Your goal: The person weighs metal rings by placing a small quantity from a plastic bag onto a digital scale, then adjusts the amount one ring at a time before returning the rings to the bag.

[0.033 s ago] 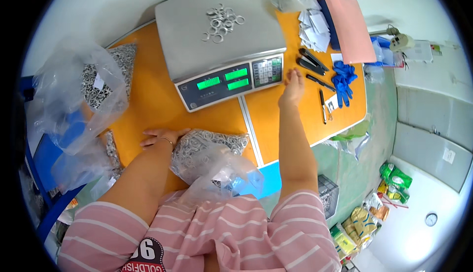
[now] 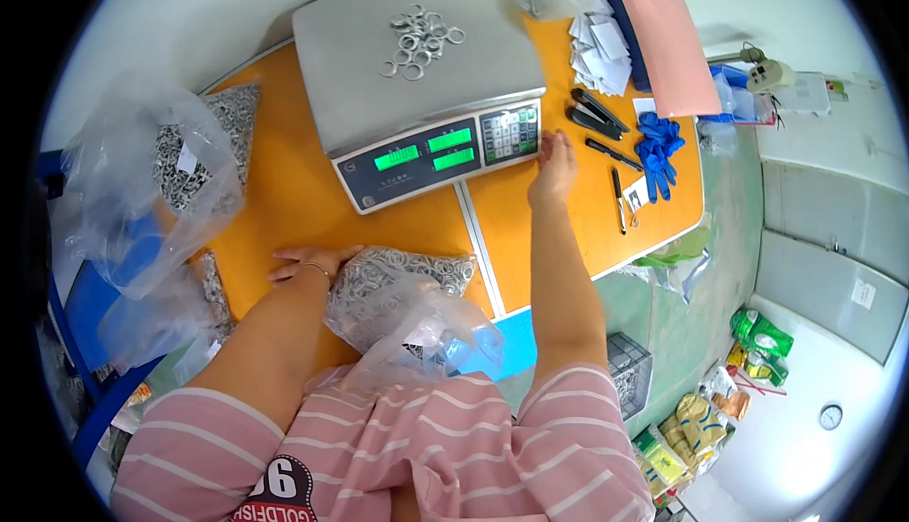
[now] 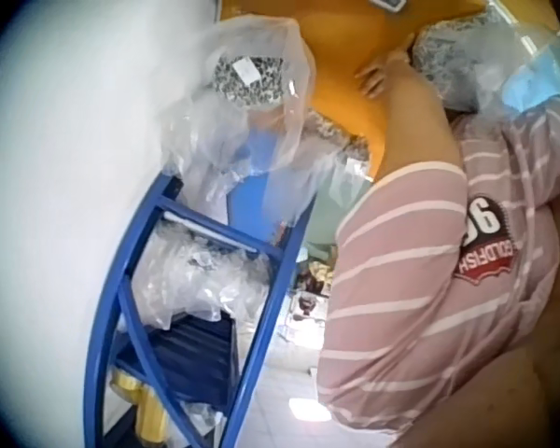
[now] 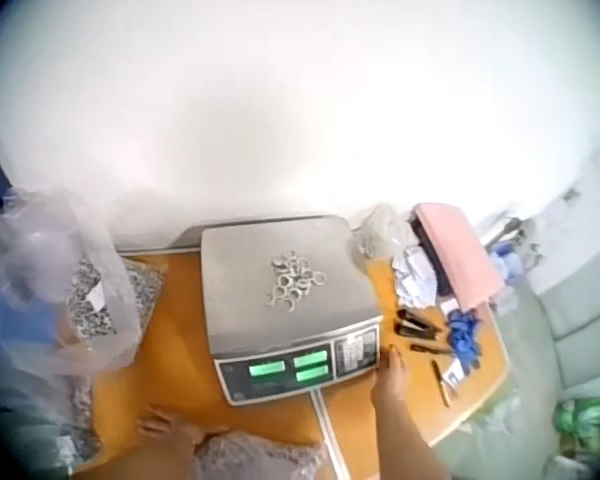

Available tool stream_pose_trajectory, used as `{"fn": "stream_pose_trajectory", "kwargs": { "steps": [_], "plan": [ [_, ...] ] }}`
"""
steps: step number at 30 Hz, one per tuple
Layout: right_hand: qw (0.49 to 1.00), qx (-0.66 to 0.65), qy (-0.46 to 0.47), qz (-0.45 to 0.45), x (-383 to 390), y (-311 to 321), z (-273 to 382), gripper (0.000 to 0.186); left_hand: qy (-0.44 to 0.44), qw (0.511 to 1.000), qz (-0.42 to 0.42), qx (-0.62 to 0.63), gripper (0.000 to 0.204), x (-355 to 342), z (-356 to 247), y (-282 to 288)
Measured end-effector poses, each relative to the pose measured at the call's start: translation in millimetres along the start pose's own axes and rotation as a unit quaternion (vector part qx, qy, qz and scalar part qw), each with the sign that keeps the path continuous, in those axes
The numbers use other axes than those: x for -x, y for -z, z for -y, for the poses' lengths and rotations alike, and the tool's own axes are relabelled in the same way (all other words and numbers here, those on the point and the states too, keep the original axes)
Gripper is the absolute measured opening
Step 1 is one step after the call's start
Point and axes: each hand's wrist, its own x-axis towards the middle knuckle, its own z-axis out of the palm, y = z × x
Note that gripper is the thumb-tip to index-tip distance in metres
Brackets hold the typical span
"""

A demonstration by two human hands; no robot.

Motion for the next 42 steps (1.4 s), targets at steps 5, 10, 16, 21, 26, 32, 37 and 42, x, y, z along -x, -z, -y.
{"fn": "stream_pose_trajectory", "kwargs": {
  "steps": [5, 10, 16, 21, 26, 32, 37, 42],
  "plan": [
    [0.993, 0.005, 0.035, 0.109, 15, -1, -22, 0.042, 0.0, 1.0, -0.024, -0.004, 0.152, 2, -1, -2],
    [0.987, 0.008, 0.049, 0.152, 24, -2, -16, 0.044, -0.006, 1.0, -0.019, 0.0, 0.152, 3, 1, -1],
    [0.987, 0.018, 0.053, 0.152, 24, -4, -18, 0.055, -0.004, 1.0, -0.019, 0.005, 0.152, 4, 2, -1],
    [0.986, 0.034, 0.065, 0.148, 25, -7, -21, 0.061, -0.005, 1.0, -0.012, 0.021, 0.151, 3, 1, -2],
    [0.987, 0.097, 0.093, 0.091, 26, -8, -23, 0.06, -0.007, 1.0, -0.015, 0.017, 0.151, 2, 1, -2],
    [0.982, 0.075, 0.089, 0.149, 27, -4, -20, 0.061, -0.001, 1.0, -0.019, 0.004, 0.152, 5, 0, -1],
    [0.972, 0.081, 0.091, 0.201, 32, 1, -14, 0.065, 0.002, 1.0, -0.02, 0.004, 0.152, 3, 0, -2],
    [0.973, 0.09, 0.093, 0.19, 32, -1, -17, 0.066, 0.005, 1.0, -0.024, 0.014, 0.152, 1, 0, -4]
  ]
}}
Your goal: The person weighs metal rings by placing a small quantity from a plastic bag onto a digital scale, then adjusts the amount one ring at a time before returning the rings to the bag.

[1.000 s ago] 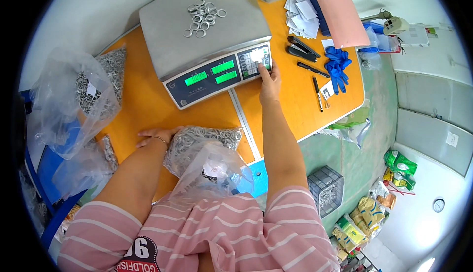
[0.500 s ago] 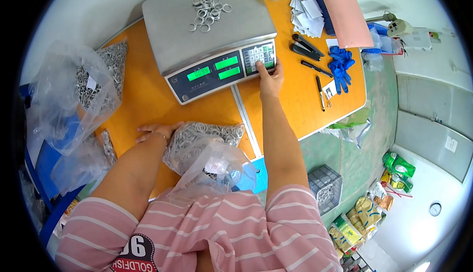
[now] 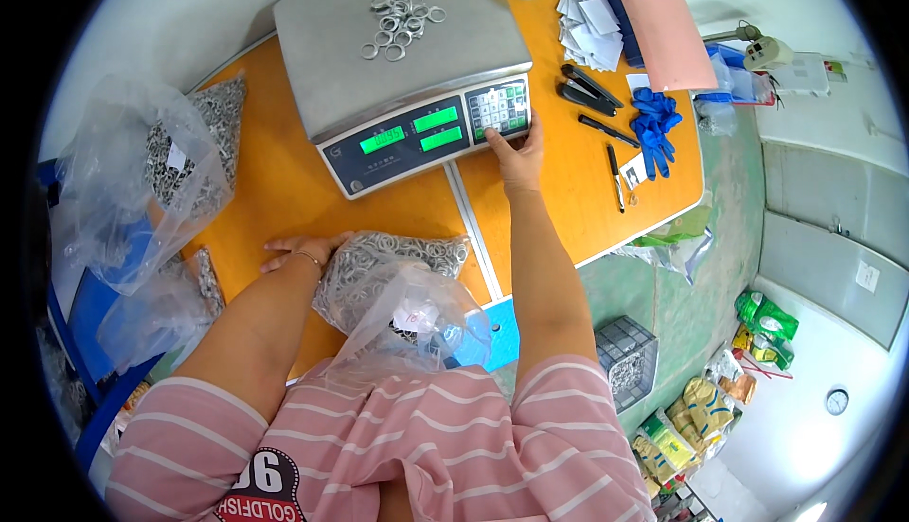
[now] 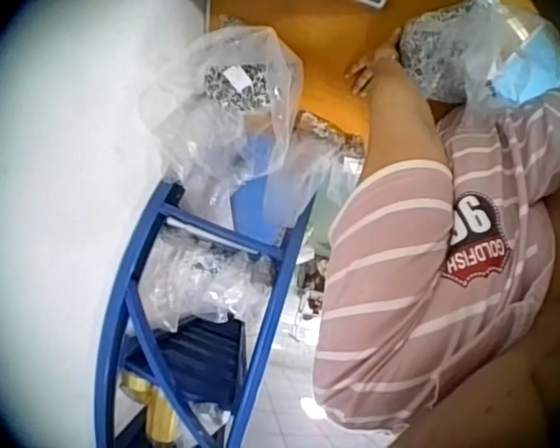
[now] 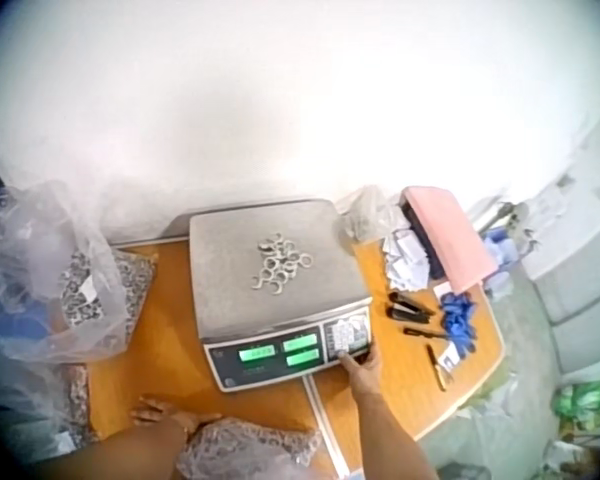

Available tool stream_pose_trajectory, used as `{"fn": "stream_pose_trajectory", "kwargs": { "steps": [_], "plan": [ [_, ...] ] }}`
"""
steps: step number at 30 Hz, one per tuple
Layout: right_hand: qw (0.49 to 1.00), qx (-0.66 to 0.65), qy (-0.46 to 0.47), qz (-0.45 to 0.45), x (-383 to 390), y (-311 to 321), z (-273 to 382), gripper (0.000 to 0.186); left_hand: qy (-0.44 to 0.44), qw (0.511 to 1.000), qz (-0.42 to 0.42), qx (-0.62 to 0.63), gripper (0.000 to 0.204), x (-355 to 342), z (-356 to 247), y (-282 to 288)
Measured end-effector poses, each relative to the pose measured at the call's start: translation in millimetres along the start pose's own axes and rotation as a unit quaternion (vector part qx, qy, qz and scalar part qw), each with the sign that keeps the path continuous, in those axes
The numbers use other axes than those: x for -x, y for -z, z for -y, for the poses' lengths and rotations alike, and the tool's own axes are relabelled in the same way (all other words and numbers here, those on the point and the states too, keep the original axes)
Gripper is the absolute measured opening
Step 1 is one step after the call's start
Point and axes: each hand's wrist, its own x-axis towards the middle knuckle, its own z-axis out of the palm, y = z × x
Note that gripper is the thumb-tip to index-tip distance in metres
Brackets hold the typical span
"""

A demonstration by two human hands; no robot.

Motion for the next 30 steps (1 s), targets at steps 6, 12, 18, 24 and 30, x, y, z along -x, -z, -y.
{"fn": "stream_pose_trajectory", "kwargs": {
  "steps": [6, 12, 18, 24, 30],
  "plan": [
    [0.999, 0.026, 0.009, -0.024, -1, 1, -6, 0.063, -0.007, 1.0, 0.006, 0.001, 0.152, 2, 0, 1],
    [0.999, 0.025, -0.028, 0.015, -9, 14, 1, 0.052, -0.009, 1.0, 0.01, 0.006, 0.151, 2, 1, 1],
    [0.99, -0.093, -0.087, -0.068, -34, 12, 2, 0.046, -0.006, 1.0, 0.011, -0.006, 0.152, -1, 0, 1],
    [0.986, -0.1, -0.1, -0.089, -44, 7, 9, 0.039, -0.001, 1.0, 0.014, -0.026, 0.152, -1, -1, 3],
    [0.986, -0.092, -0.095, -0.103, -42, 0, 13, 0.03, -0.002, 1.0, 0.019, -0.019, 0.153, 2, -1, 6]
  ]
}}
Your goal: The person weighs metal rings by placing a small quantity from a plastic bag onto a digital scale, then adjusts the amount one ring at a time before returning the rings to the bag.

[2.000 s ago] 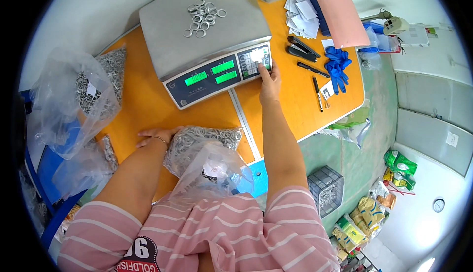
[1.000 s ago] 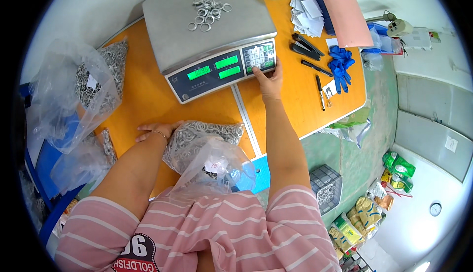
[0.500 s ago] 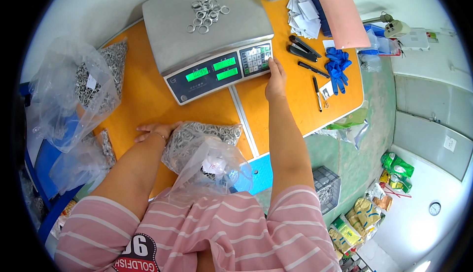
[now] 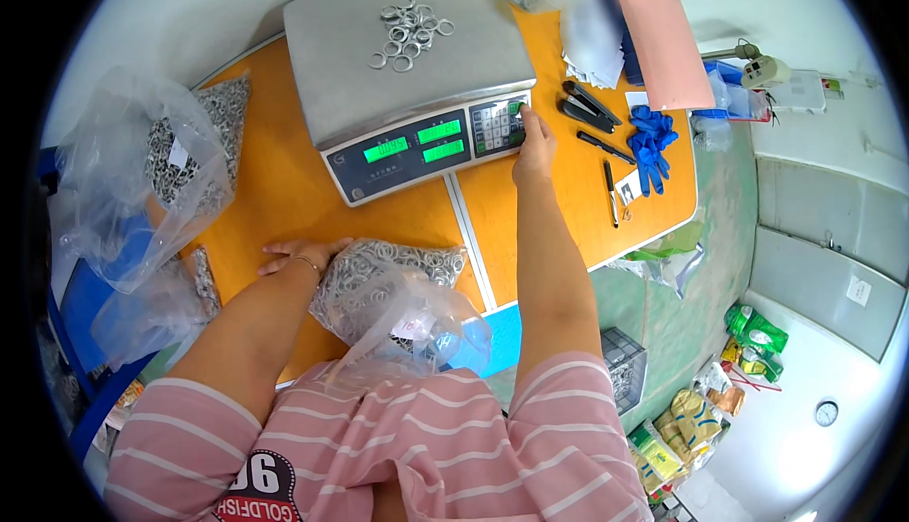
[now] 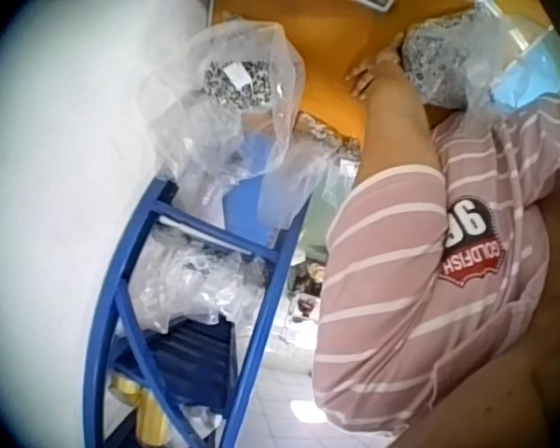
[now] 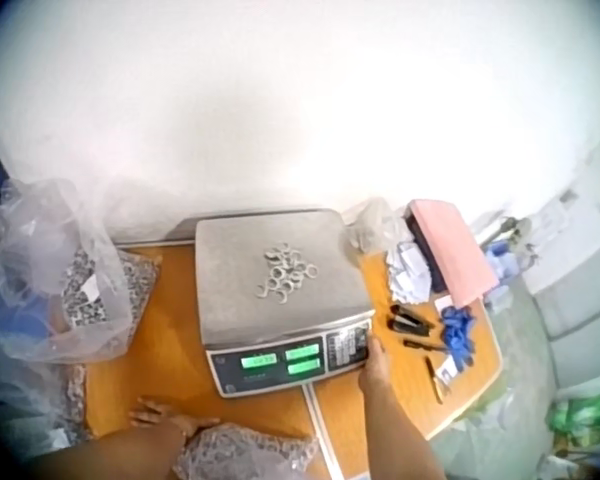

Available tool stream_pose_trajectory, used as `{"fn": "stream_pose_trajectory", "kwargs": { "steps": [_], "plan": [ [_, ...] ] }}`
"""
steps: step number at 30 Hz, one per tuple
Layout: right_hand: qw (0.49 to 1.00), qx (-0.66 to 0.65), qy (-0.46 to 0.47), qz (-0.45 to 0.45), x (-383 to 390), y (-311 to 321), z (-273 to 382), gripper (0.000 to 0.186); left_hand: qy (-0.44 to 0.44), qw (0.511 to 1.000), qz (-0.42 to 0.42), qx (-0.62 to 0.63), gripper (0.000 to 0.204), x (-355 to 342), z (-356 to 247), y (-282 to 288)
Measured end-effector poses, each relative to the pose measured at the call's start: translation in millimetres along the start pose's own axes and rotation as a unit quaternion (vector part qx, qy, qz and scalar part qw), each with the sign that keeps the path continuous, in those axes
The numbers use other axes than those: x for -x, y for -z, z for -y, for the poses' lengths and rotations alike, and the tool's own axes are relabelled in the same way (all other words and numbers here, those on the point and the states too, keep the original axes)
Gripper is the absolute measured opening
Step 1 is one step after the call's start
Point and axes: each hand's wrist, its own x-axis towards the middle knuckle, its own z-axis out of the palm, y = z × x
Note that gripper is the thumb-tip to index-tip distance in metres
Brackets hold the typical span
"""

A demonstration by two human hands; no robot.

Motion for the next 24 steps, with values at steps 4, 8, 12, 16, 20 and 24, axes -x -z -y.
{"fn": "stream_pose_trajectory", "kwargs": {
  "steps": [4, 8, 12, 16, 20, 24],
  "plan": [
    [1.0, 0.027, 0.003, -0.004, -1, 0, 0, 0.037, -0.003, 1.0, 0.005, -0.009, 0.153, 1, 2, 3],
    [0.999, 0.036, 0.014, -0.008, -6, 3, 3, 0.043, -0.014, 1.0, 0.008, -0.004, 0.153, 1, 3, 2],
    [0.999, 0.043, -0.01, -0.002, -9, 10, 5, 0.042, -0.017, 1.0, 0.006, -0.002, 0.153, 2, 3, 2],
    [0.999, 0.04, -0.016, 0.009, -1, 13, -1, 0.038, -0.019, 1.0, -0.001, -0.008, 0.153, 4, 3, 4],
    [0.989, 0.051, 0.122, -0.065, 54, 5, 12, 0.032, -0.021, 1.0, 0.006, -0.004, 0.152, 4, 4, 5],
    [0.932, -0.115, 0.178, 0.293, 159, 14, 88, 0.016, -0.022, 1.0, 0.013, -0.006, 0.152, 2, 8, 5]
  ]
}}
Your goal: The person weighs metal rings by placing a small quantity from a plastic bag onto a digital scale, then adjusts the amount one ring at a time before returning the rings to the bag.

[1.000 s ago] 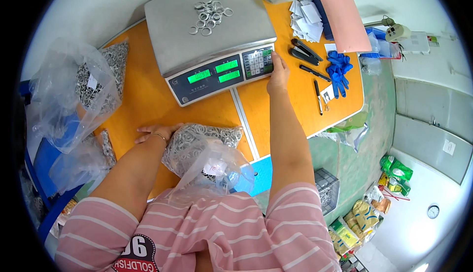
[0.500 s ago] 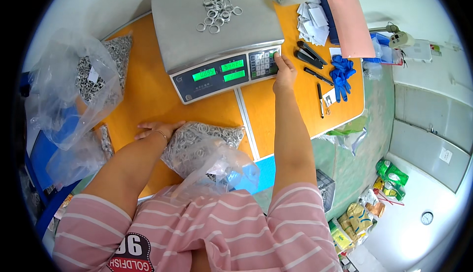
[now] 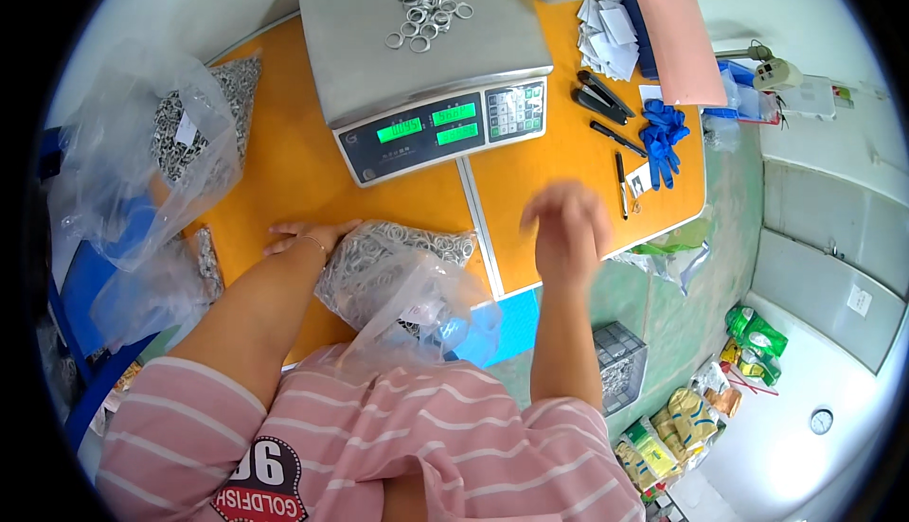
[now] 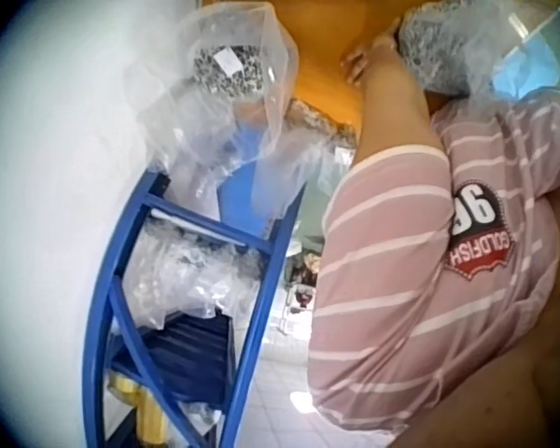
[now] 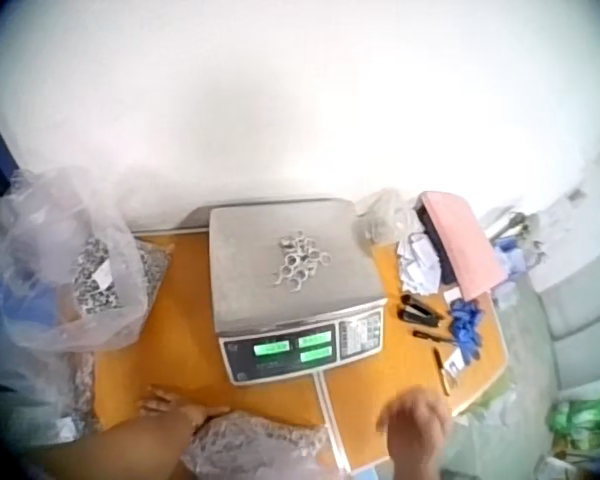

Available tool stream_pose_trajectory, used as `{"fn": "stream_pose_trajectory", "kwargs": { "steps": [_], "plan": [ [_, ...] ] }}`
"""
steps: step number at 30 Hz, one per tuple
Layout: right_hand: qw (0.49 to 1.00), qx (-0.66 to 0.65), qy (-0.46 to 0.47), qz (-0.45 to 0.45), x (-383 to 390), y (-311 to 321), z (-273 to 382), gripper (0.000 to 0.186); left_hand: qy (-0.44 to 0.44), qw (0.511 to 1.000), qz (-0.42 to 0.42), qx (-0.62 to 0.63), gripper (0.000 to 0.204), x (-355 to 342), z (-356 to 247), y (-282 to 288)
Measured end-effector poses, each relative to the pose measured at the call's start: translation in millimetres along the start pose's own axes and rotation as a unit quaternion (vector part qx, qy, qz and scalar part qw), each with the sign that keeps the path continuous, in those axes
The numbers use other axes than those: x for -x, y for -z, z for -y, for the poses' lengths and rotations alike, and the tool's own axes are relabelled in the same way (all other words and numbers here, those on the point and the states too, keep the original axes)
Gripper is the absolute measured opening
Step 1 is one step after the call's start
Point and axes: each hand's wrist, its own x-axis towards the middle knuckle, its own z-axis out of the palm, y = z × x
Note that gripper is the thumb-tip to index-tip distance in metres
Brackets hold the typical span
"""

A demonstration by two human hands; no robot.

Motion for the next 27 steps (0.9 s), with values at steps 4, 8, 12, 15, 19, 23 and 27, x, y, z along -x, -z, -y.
{"fn": "stream_pose_trajectory", "kwargs": {
  "steps": [4, 8, 12, 15, 19, 23, 27],
  "plan": [
    [0.879, 0.158, -0.183, 0.41, 30, -48, 59, 0.011, -0.01, 1.0, -0.011, -0.011, 0.152, 2, 2, 1],
    [0.654, 0.546, -0.215, 0.478, 62, -78, -12, 0.014, -0.021, 1.0, -0.017, -0.01, 0.152, 6, 0, 0],
    [0.668, 0.596, -0.159, 0.418, 83, -83, -79, 0.017, -0.027, 1.0, -0.013, -0.003, 0.152, 0, 2, -4],
    [0.588, 0.678, -0.118, 0.425, 85, -84, -91, 0.017, -0.026, 0.999, -0.019, -0.019, 0.152, -8, 1, -9],
    [0.597, 0.654, -0.15, 0.439, 77, -85, -86, 0.017, -0.017, 0.996, -0.014, -0.086, 0.152, -11, -3, -11],
    [0.656, 0.59, -0.191, 0.43, 77, -75, -75, 0.015, -0.027, 0.999, -0.016, -0.021, 0.152, -4, 0, -8],
    [0.775, 0.527, -0.114, 0.33, 84, -64, -58, 0.018, -0.03, 0.999, -0.009, -0.006, 0.152, 2, 1, -3]
  ]
}}
